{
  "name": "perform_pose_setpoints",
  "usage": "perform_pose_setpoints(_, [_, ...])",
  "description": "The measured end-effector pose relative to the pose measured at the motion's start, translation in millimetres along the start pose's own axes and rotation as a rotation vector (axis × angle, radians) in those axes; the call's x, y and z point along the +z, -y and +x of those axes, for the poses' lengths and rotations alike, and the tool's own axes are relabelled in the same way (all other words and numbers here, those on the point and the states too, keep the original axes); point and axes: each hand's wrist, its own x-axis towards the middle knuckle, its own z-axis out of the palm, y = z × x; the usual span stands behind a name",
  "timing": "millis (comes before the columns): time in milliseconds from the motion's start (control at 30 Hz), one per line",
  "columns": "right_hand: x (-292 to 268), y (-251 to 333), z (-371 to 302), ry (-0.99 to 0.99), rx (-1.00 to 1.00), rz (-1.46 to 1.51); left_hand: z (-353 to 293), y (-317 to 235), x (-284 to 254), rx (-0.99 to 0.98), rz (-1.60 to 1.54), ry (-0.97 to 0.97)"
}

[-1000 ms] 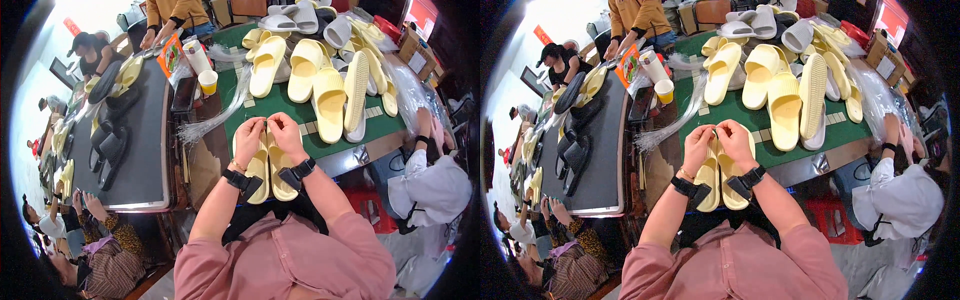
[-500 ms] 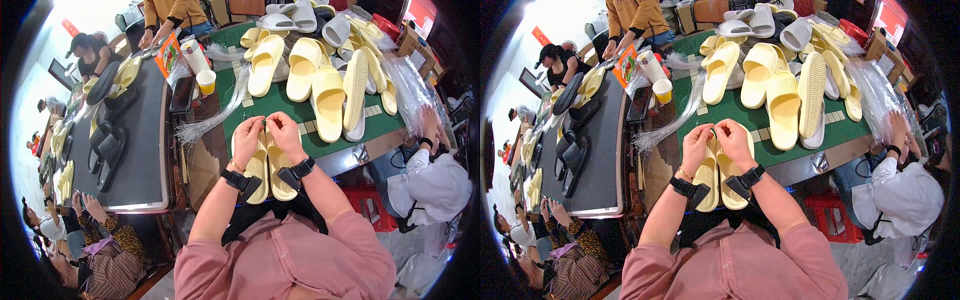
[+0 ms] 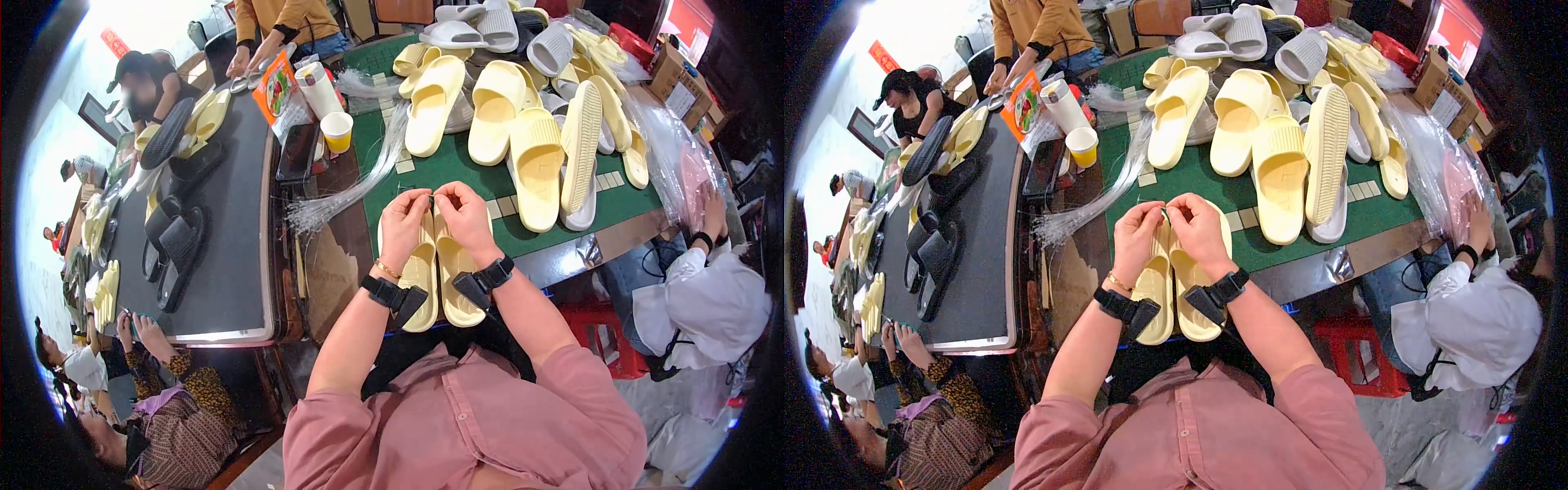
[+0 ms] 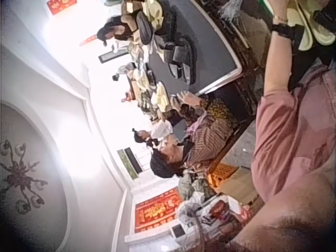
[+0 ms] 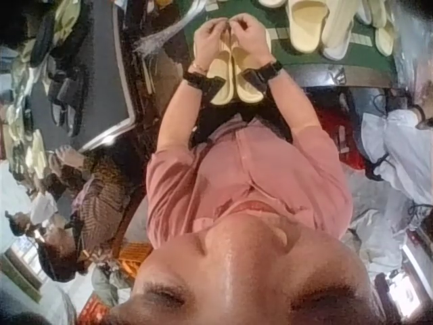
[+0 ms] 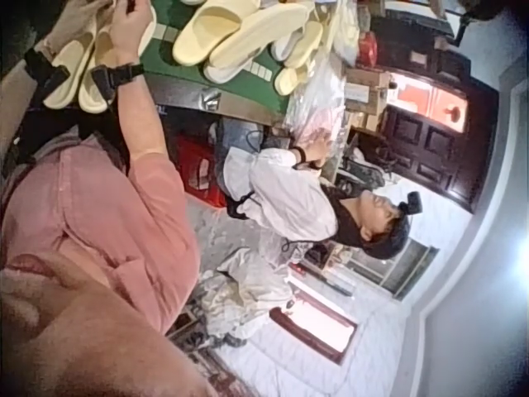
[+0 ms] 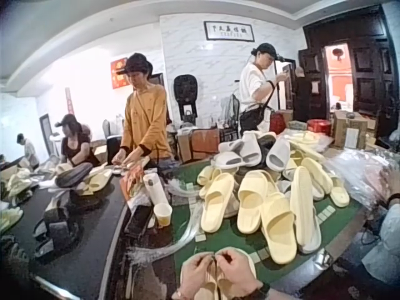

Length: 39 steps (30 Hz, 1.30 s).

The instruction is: Manually clean, inspect, and prepare rubber sandals for packaging in a workshop setting.

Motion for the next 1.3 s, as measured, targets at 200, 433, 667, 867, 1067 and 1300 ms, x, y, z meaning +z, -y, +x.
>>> perform_pose_setpoints(200, [-0.1,-1.2,-0.1,0.004,-0.004,-0.013,0.7,4.7,-0.8,-0.005,-0.017,0.004])
perform_pose_setpoints(433, [-0.8,0.5,0.1,-0.005,-0.011,-0.055,0.8,5.6,-0.6,0.011,-0.019,0.004])
perform_pose_setpoints(667, [-2.4,-2.4,1.0,-0.019,-0.04,-0.101,0.7,0.4,2.0,0.02,-0.026,0.006])
perform_pose_setpoints(867, [5.0,-2.5,0.2,-0.021,-0.074,-0.088,-1.6,3.1,-3.3,0.025,-0.086,-0.008])
perform_pose_setpoints(1067, [-1.0,-8.0,0.0,-0.04,-0.039,-0.058,-2.4,1.3,4.1,0.067,0.033,-0.011])
perform_pose_setpoints(1300, [1.7,-5.2,0.7,-0.009,-0.036,-0.048,-3.1,1.0,2.0,0.05,0.062,-0.017])
